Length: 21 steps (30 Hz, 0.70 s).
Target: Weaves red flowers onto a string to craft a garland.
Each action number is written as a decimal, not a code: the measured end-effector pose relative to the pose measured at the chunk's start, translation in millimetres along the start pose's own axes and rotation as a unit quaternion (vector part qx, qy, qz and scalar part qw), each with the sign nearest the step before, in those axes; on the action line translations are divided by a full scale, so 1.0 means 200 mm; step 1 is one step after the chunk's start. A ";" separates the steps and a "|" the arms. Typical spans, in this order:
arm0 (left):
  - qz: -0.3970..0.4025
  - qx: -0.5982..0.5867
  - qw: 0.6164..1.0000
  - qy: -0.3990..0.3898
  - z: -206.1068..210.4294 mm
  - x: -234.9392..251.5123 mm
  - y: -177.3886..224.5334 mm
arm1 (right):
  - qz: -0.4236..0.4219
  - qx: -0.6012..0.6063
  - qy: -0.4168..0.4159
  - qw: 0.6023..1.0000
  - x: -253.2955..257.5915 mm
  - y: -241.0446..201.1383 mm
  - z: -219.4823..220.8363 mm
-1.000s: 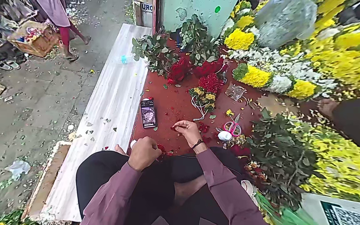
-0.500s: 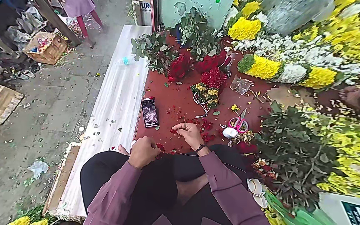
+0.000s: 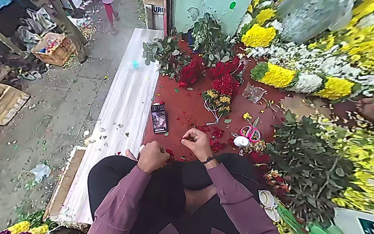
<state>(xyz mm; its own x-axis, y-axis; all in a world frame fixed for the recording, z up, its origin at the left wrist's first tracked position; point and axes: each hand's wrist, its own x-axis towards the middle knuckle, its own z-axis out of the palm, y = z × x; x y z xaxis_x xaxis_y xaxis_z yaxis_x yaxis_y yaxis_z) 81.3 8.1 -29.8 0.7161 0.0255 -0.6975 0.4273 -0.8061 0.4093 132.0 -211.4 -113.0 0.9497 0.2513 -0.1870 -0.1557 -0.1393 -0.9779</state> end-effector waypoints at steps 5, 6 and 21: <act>0.003 -0.020 1.000 0.008 0.01 0.02 -0.02 | 0.041 0.077 -0.024 0.996 -0.07 -0.09 0.04; 0.012 -0.034 0.999 0.009 0.01 0.03 -0.02 | 0.053 0.094 -0.036 0.993 -0.10 -0.11 0.05; 0.097 -0.151 0.983 -0.048 0.03 0.03 -0.03 | 0.165 0.019 -0.071 0.984 -0.17 -0.11 0.12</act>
<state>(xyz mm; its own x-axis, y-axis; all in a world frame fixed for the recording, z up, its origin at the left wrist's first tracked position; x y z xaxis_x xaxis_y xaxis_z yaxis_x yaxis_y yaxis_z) 79.3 10.8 -39.4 0.7508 -0.1783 -0.6360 0.4428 -0.5785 0.6850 96.8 -194.9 -86.9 0.7988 0.3302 -0.5029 -0.4614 -0.2001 -0.8643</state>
